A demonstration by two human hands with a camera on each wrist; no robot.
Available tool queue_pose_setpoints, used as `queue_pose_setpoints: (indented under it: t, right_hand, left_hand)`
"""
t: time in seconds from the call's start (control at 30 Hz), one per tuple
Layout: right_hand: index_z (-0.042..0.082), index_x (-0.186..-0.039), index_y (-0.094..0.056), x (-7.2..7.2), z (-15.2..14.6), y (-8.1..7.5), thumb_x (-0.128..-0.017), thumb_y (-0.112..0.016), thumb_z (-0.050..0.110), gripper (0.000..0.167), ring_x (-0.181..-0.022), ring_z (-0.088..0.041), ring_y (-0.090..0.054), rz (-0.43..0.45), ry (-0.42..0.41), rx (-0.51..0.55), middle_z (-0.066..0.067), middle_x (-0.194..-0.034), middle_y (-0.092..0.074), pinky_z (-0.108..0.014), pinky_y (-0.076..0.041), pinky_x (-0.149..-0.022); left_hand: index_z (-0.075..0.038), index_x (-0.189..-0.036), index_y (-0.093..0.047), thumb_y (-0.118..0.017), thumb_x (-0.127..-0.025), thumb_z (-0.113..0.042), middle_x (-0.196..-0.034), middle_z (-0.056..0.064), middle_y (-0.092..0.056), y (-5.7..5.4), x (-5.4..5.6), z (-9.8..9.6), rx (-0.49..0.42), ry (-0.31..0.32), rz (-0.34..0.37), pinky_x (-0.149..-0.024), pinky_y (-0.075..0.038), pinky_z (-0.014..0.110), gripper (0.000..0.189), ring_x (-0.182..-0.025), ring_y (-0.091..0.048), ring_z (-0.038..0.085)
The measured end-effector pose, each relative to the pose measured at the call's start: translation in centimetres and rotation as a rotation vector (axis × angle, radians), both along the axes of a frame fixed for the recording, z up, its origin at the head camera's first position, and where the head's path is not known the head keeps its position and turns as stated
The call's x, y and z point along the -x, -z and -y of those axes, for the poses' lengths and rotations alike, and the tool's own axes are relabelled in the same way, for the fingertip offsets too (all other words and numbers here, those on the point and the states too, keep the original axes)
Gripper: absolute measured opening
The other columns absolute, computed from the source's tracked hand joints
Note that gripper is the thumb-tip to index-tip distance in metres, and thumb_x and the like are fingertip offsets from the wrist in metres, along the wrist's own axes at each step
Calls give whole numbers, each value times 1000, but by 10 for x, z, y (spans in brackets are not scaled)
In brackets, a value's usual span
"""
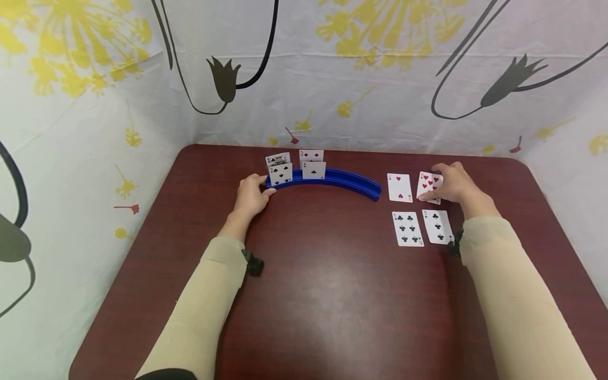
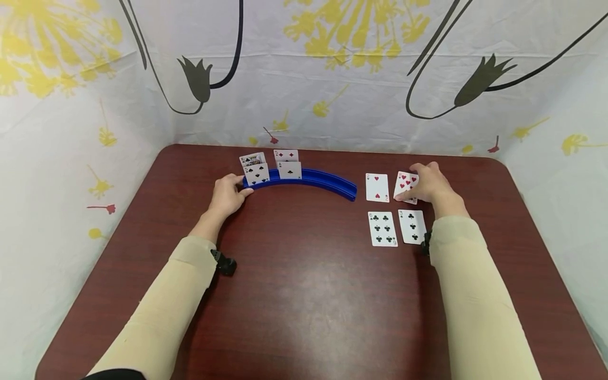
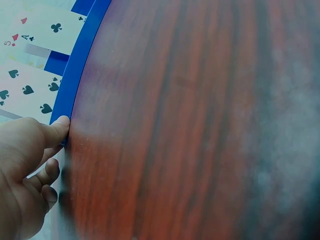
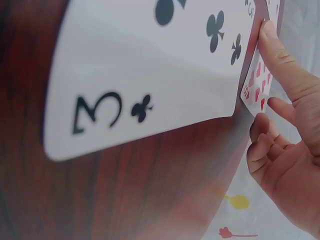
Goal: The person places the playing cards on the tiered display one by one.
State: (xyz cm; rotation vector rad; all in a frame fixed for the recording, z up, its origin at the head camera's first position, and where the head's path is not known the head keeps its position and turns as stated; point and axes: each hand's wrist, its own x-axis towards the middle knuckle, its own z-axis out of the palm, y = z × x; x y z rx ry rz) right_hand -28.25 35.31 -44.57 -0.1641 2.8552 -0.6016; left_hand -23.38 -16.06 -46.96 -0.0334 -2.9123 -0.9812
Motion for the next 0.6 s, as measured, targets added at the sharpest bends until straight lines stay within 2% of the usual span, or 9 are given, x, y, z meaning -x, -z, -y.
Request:
queue_pose_setpoints:
  t: [0.23, 0.43, 0.6]
  right_hand:
    - [-15, -140, -43, -1, -1, 1, -71, -93, 41, 102, -113, -51, -41, -10, 20, -5, -39, -133, -30, -68, -37, -100]
    - [-8, -140, -42, -2, -1, 2, -67, -95, 43, 104, -110, -53, -43, -28, 65, 13, -39, -137, -26, -70, -38, -97]
    - [-10, -139, -37, -2, 0, 3, -68, -96, 38, 104, -110, -49, -45, -43, 54, 33, -36, -128, -43, -67, -38, -98]
  left_hand:
    - [-1, -137, -63, -73, -96, -21, -125, 18, -64, 0, 0, 0, 0, -7, 1, -104, -47, 46, 47, -119, -60, 35]
    - [-2, -137, -63, -72, -96, -21, -124, 17, -65, 0, -1, -1, -7, -11, 10, -104, -47, 46, 46, -118, -61, 34]
    - [-2, -136, -65, -72, -96, -21, -120, 16, -66, 0, -1, -1, -7, -9, 0, -103, -48, 46, 44, -114, -62, 33]
